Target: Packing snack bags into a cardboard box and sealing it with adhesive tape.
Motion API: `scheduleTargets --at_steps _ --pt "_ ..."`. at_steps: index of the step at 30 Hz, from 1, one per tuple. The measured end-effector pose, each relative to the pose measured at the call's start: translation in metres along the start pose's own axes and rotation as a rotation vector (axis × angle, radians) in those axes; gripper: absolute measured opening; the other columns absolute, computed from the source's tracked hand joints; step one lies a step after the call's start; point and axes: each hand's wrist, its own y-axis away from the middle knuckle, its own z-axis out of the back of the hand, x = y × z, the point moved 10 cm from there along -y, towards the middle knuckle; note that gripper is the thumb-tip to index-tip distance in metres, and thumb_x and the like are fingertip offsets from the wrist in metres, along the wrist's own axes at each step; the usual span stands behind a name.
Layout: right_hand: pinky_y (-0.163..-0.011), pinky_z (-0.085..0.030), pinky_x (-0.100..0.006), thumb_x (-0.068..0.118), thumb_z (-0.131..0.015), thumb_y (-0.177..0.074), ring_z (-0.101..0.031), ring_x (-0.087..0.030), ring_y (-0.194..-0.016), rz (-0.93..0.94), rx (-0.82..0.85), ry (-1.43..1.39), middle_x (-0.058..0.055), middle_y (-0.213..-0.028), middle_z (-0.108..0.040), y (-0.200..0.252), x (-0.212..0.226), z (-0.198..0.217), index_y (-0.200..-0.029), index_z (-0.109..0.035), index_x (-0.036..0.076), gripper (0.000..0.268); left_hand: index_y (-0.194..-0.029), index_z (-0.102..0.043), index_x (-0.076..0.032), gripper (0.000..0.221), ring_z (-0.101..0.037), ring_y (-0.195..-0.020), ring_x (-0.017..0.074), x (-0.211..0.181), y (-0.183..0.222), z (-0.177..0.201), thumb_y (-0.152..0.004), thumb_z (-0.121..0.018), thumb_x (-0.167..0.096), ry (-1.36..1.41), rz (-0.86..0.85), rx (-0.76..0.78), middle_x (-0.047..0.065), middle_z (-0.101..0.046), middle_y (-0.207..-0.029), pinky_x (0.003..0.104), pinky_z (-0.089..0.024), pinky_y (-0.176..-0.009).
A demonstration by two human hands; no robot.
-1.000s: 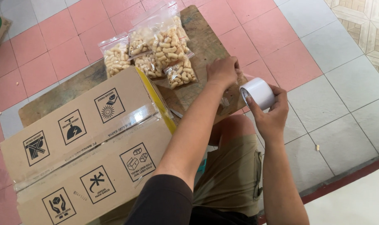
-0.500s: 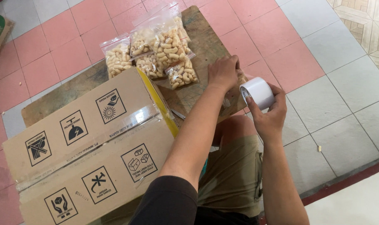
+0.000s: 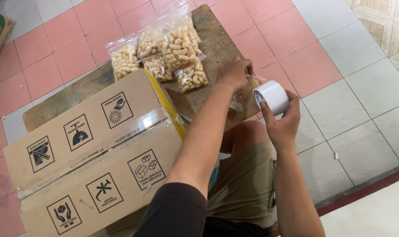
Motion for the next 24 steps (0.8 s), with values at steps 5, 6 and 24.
scheduleTargets --at_steps 5,6,24 --pt "-0.094 -0.046 -0.058 0.027 -0.083 -0.097 -0.061 -0.041 -0.118 -0.01 -0.005 0.003 -0.028 -0.116 -0.056 0.003 -0.01 -0.002 -0.134 -0.051 -0.005 0.059 -0.093 -0.073 -0.035 0.014 -0.06 -0.128 0.0319 -0.01 0.012 0.012 -0.095 -0.065 -0.024 -0.022 -0.012 0.04 0.003 -0.063 -0.118 0.054 -0.045 -0.104" --pt "-0.093 -0.046 -0.058 0.028 -0.082 -0.097 -0.061 -0.041 -0.117 -0.016 -0.004 -0.004 -0.027 -0.116 -0.055 0.003 -0.011 -0.002 -0.134 -0.05 -0.005 0.059 -0.092 -0.075 -0.037 0.018 -0.061 -0.128 0.0308 -0.013 0.014 0.014 -0.096 -0.063 -0.023 -0.035 -0.017 0.052 0.003 -0.064 -0.119 0.053 -0.046 -0.105" --pt "-0.098 -0.05 -0.064 0.029 -0.088 -0.092 -0.059 -0.055 -0.117 -0.086 0.005 0.195 -0.031 -0.121 -0.06 0.0 0.014 0.001 -0.135 -0.054 -0.005 0.065 -0.108 -0.079 -0.043 0.028 -0.058 -0.136 0.0256 -0.006 0.01 0.011 -0.083 -0.079 -0.031 -0.083 -0.027 0.09 -0.006 -0.069 -0.131 0.052 -0.048 -0.113"
